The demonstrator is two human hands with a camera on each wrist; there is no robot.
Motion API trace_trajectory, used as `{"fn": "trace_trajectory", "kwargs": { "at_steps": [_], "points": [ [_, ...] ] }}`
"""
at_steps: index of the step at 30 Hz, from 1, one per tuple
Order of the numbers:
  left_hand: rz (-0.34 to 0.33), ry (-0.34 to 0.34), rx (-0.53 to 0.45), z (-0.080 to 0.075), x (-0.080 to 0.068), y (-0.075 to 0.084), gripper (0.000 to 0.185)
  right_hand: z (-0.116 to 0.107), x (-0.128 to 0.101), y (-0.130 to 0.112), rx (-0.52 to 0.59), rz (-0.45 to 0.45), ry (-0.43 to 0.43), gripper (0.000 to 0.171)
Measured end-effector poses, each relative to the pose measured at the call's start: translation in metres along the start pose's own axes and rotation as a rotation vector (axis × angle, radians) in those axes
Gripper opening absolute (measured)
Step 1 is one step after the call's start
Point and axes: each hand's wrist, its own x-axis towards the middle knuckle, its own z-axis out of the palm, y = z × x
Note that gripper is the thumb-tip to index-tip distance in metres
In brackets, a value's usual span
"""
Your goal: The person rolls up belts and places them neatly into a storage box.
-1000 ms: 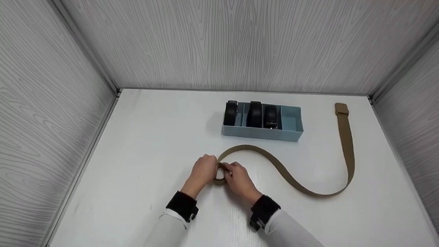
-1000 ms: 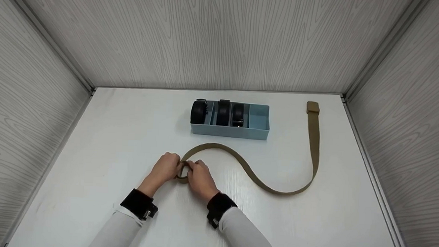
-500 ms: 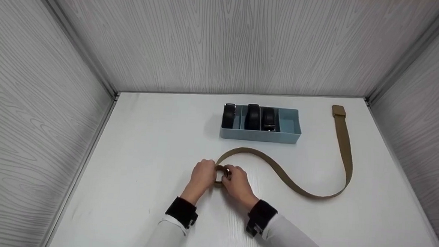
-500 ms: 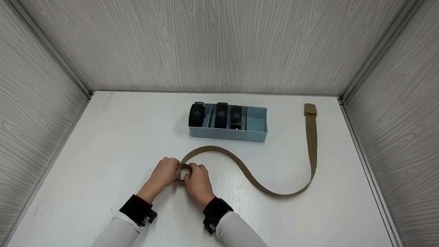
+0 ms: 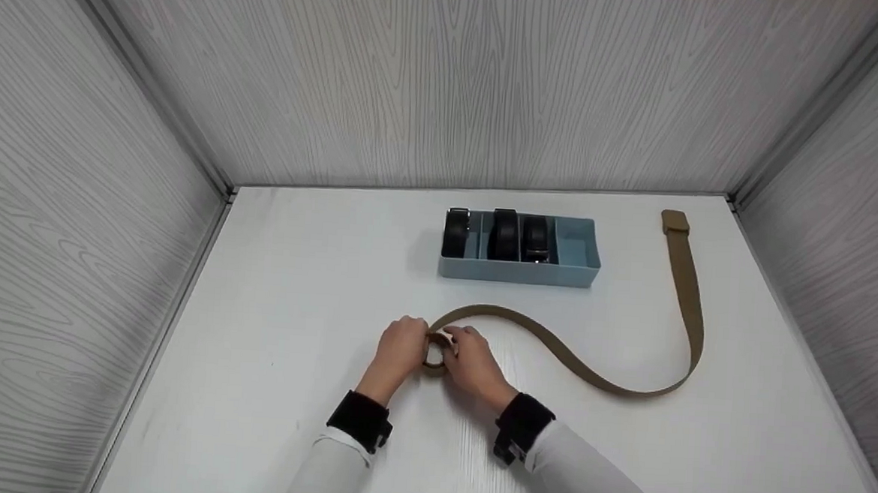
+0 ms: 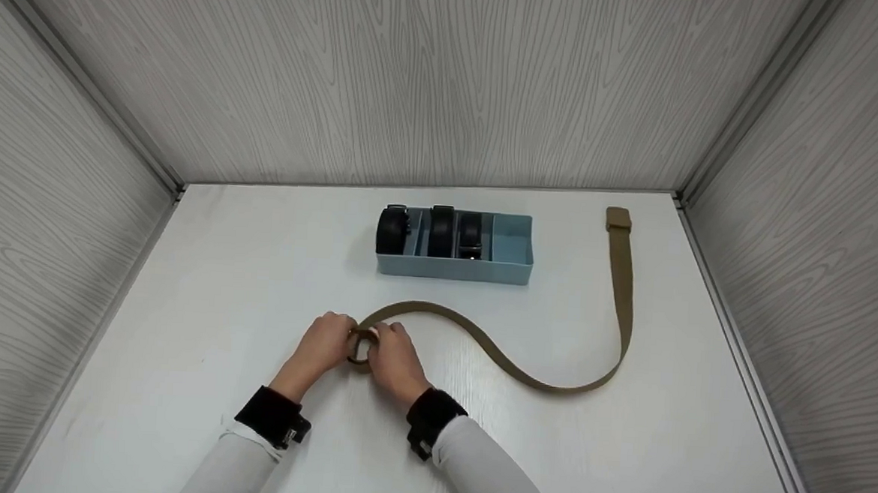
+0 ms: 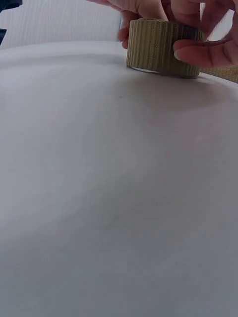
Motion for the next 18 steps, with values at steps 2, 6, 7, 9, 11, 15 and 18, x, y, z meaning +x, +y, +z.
{"fn": "trace_trajectory", "kwargs": {
  "at_steps": [2,6,7,9,11,15,18],
  "points": [
    [-0.01,0.005,-0.009,0.0006,0.0001,0.0023,0.009,-0.0032,0.0006,0.0004,0.004,0.049,0.0,0.033],
    [-0.015,-0.015,-0.011,0.0001,0.0005,0.0076,0.008,-0.007,0.0018,0.001,-0.005,0.078,-0.011,0.028],
    [-0.013,-0.024,-0.007,-0.0004,0.0009,0.0087,0.008,-0.0074,0.002,0.0012,-0.011,0.069,-0.017,0.027],
    [-0.01,-0.039,0.006,-0.0017,0.0019,0.0098,0.008,-0.0081,0.0024,0.0017,-0.019,0.032,-0.027,0.028],
    [-0.005,-0.053,0.014,-0.0027,0.0031,0.0099,0.008,-0.0087,0.0028,0.0019,-0.022,-0.004,-0.041,0.03],
    [0.004,-0.068,0.002,-0.0037,0.0038,0.0085,0.009,-0.0084,0.0034,0.0031,-0.04,-0.043,-0.061,0.034],
    [-0.017,-0.061,-0.005,-0.0024,0.0023,0.0088,0.007,-0.0069,0.0016,0.0031,-0.044,-0.004,-0.052,0.03]
  ]
}}
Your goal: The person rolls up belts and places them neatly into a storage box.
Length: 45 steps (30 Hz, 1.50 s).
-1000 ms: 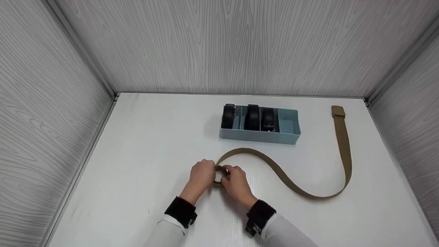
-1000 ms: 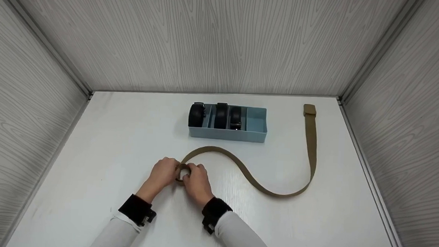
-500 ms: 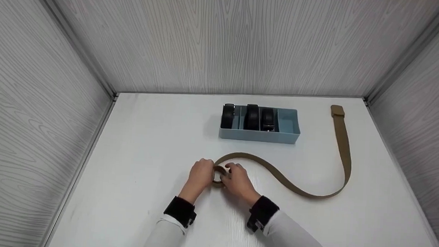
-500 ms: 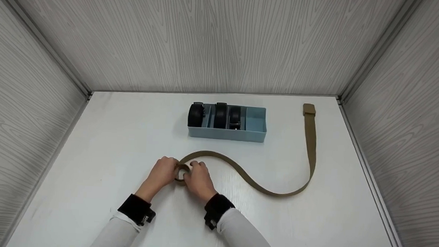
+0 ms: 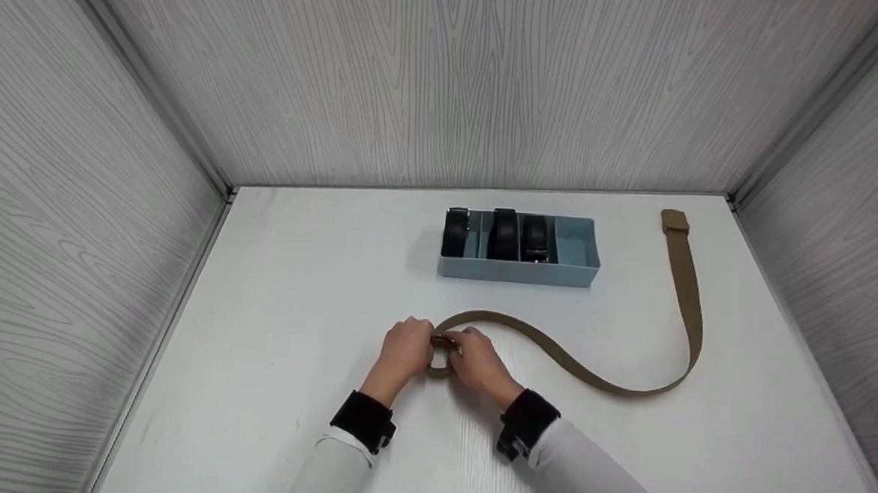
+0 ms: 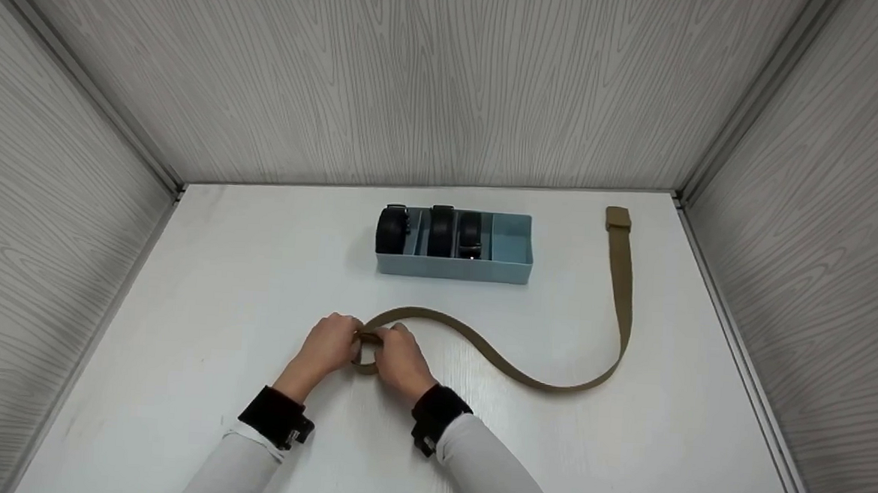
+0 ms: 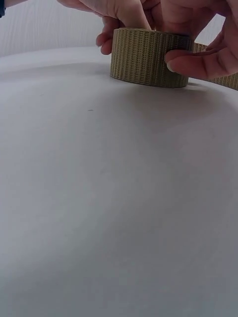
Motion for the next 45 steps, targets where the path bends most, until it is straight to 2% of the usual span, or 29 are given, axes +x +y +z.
{"fn": "trace_trajectory", "kwargs": {
  "at_steps": [3,6,10,16,20,25,30,34,38,43,45],
  "points": [
    [-0.022,0.014,-0.004,0.001,-0.002,0.002,0.005,0.002,-0.003,-0.002,0.025,0.063,0.006,0.028],
    [-0.008,0.002,-0.008,0.0,-0.003,0.004,0.006,0.002,-0.005,-0.003,0.059,0.107,0.017,0.029],
    [0.039,-0.024,0.006,-0.005,-0.003,0.006,0.002,0.0,-0.004,-0.001,0.063,0.088,0.03,0.029],
    [0.072,0.021,0.062,-0.005,-0.001,0.005,0.019,-0.002,-0.002,0.0,0.065,0.015,-0.014,0.033],
    [0.057,0.03,0.059,-0.002,0.0,0.005,0.011,-0.001,-0.004,0.001,0.075,0.059,-0.008,0.032],
    [0.049,0.016,0.021,0.001,-0.002,0.008,0.009,-0.002,-0.009,0.001,0.082,0.115,0.014,0.036],
    [0.077,-0.011,0.034,0.0,-0.004,0.009,0.009,-0.003,-0.01,0.004,0.049,0.05,0.021,0.037],
    [0.106,-0.028,0.037,0.001,-0.003,0.006,0.015,-0.003,-0.009,0.005,0.054,0.001,-0.035,0.039],
    [0.092,-0.018,0.046,0.004,-0.002,0.006,0.017,-0.004,-0.01,0.005,0.058,0.008,-0.043,0.037],
    [0.051,-0.019,0.046,0.006,-0.001,0.01,0.009,-0.008,-0.014,0.004,0.073,0.08,0.003,0.028],
    [0.048,-0.031,0.032,0.006,-0.001,0.011,0.007,-0.008,-0.014,0.005,0.067,0.072,0.021,0.023]
  ]
}}
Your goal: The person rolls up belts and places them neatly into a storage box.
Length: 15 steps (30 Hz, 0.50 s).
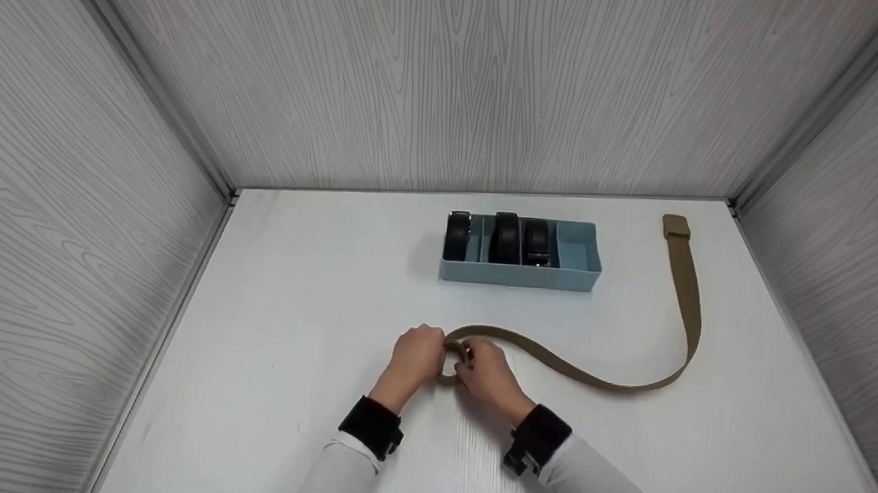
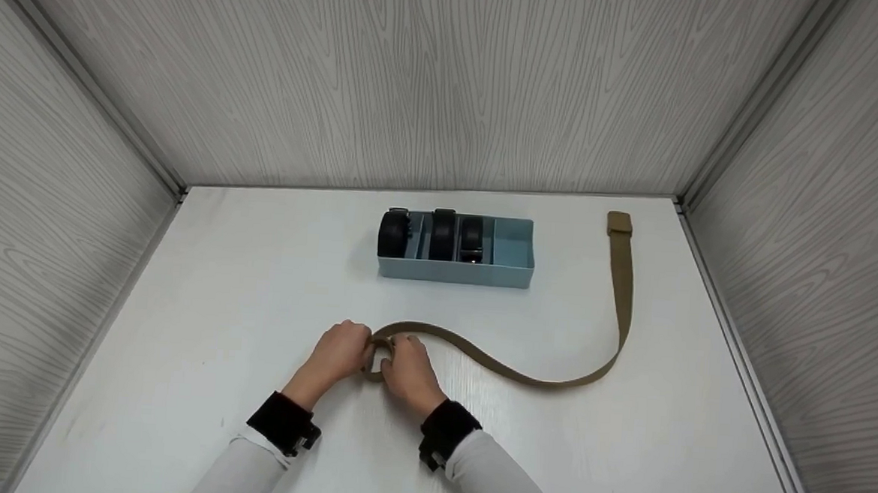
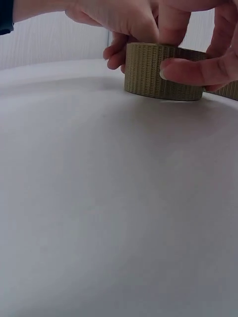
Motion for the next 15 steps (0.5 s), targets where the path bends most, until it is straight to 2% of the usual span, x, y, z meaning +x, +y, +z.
{"fn": "trace_trajectory", "kwargs": {
  "at_steps": [5,8,15],
  "points": [
    [0.025,-0.021,-0.01,-0.0014,0.0018,0.0002,0.008,-0.0014,0.004,0.0026,-0.011,-0.069,0.009,0.029],
    [0.027,-0.001,0.004,-0.0009,0.0029,0.0001,0.008,-0.0011,0.0054,0.0023,-0.03,-0.092,0.007,0.03],
    [-0.036,0.066,-0.021,-0.0004,0.0048,0.0035,0.006,-0.0012,0.006,0.0019,-0.02,-0.003,0.05,0.011]
  ]
}}
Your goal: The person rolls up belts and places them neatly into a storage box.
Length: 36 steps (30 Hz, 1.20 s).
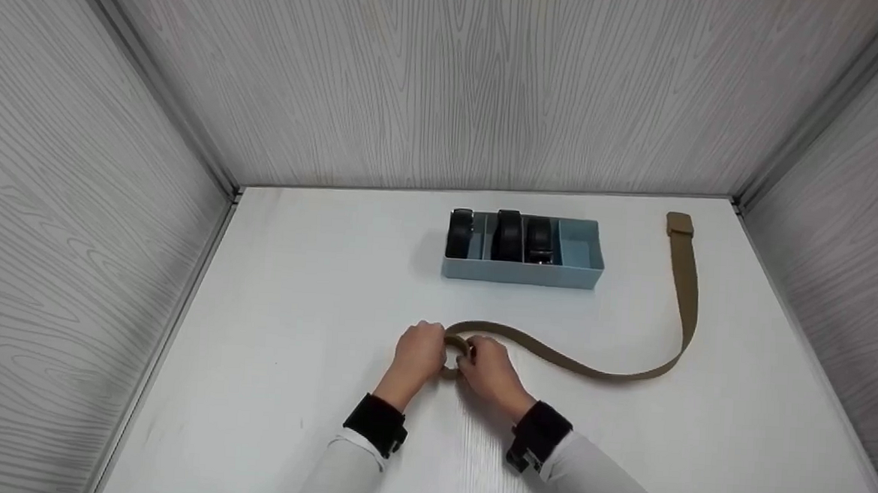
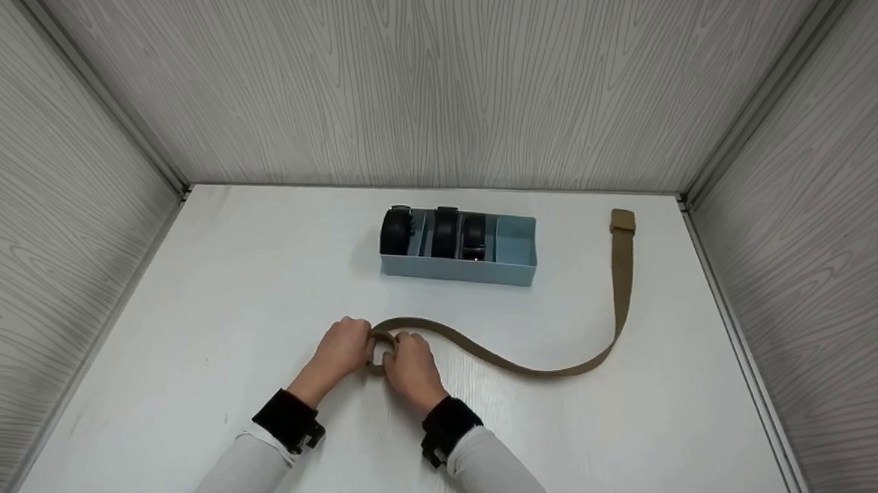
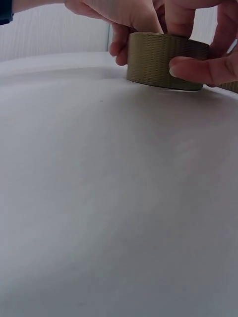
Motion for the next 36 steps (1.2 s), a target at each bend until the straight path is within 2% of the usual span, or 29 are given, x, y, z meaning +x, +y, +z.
{"fn": "trace_trajectory", "kwargs": {
  "at_steps": [3,7,10,15,18,21,25,32,36],
  "points": [
    [0.008,0.003,-0.01,-0.001,0.001,0.001,0.006,-0.002,0.003,0.001,-0.005,0.003,0.008,0.008],
    [0.066,0.003,0.006,-0.003,0.004,0.0,0.008,-0.004,0.008,0.005,0.007,-0.051,-0.033,0.022],
    [0.09,0.029,0.034,-0.002,0.005,-0.001,0.011,-0.004,0.009,0.006,0.005,-0.068,-0.051,0.029],
    [0.032,0.081,0.038,0.002,0.006,-0.003,0.01,-0.005,0.007,0.005,0.034,0.015,-0.029,0.022],
    [0.025,0.066,0.01,0.003,0.006,-0.004,0.007,-0.007,0.008,0.004,0.034,0.023,-0.013,0.019],
    [0.062,0.033,-0.004,0.002,0.007,-0.004,0.008,-0.009,0.01,0.004,0.004,-0.031,-0.01,0.025],
    [0.091,0.017,0.027,0.001,0.007,-0.003,0.016,-0.011,0.011,0.006,-0.012,-0.087,-0.024,0.032],
    [0.023,0.065,0.035,0.005,0.004,-0.001,0.007,-0.012,0.004,0.001,0.06,0.065,-0.015,0.01],
    [0.01,0.051,0.015,0.003,0.004,0.001,0.006,-0.012,0.004,-0.001,0.019,0.066,-0.02,0.009]
  ]
}}
